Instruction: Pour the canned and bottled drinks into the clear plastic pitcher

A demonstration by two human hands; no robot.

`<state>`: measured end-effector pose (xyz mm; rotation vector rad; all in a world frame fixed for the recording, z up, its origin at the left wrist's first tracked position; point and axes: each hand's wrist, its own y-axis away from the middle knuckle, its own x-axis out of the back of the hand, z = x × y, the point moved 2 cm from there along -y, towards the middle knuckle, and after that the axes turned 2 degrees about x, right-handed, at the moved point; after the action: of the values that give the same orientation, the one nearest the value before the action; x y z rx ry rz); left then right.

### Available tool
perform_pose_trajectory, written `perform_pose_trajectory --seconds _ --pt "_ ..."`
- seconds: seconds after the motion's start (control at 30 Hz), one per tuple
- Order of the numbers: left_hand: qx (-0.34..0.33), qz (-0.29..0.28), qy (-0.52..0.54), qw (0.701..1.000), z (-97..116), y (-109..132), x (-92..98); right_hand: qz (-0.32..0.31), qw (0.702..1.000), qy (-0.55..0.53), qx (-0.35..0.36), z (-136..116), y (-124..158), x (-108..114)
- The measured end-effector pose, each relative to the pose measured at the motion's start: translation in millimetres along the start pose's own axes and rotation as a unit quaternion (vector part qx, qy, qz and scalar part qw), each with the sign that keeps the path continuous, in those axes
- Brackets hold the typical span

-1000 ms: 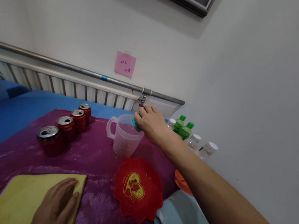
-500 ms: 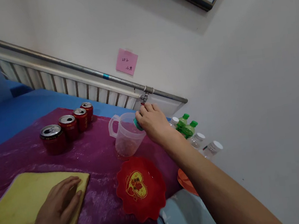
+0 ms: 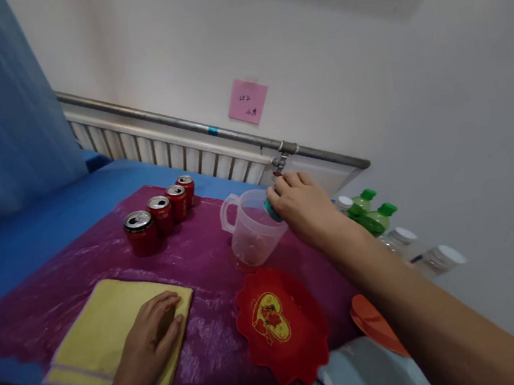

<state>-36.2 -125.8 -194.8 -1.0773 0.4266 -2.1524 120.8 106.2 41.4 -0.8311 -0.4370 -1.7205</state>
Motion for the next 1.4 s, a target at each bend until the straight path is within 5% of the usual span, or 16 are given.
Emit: perform_pose_trajectory --seconds 0.2,0.6,1.4 --pt "-0.022 0.011 -0.004 1.000 -3.2 0.5 -2.1 -0.066 0.996 0.056 0.000 -5.6 -0.9 12.5" --pt "0.011 0.005 0.000 1.000 1.9 2.1 1.3 -0.001 0.999 0.045 0.015 -0.4 -2.2 -4.6" --pt "0.008 0.003 -0.036 0.999 -6.7 11.2 -3.7 -0.048 0.998 0.048 -0.005 -3.4 1.1 6.4"
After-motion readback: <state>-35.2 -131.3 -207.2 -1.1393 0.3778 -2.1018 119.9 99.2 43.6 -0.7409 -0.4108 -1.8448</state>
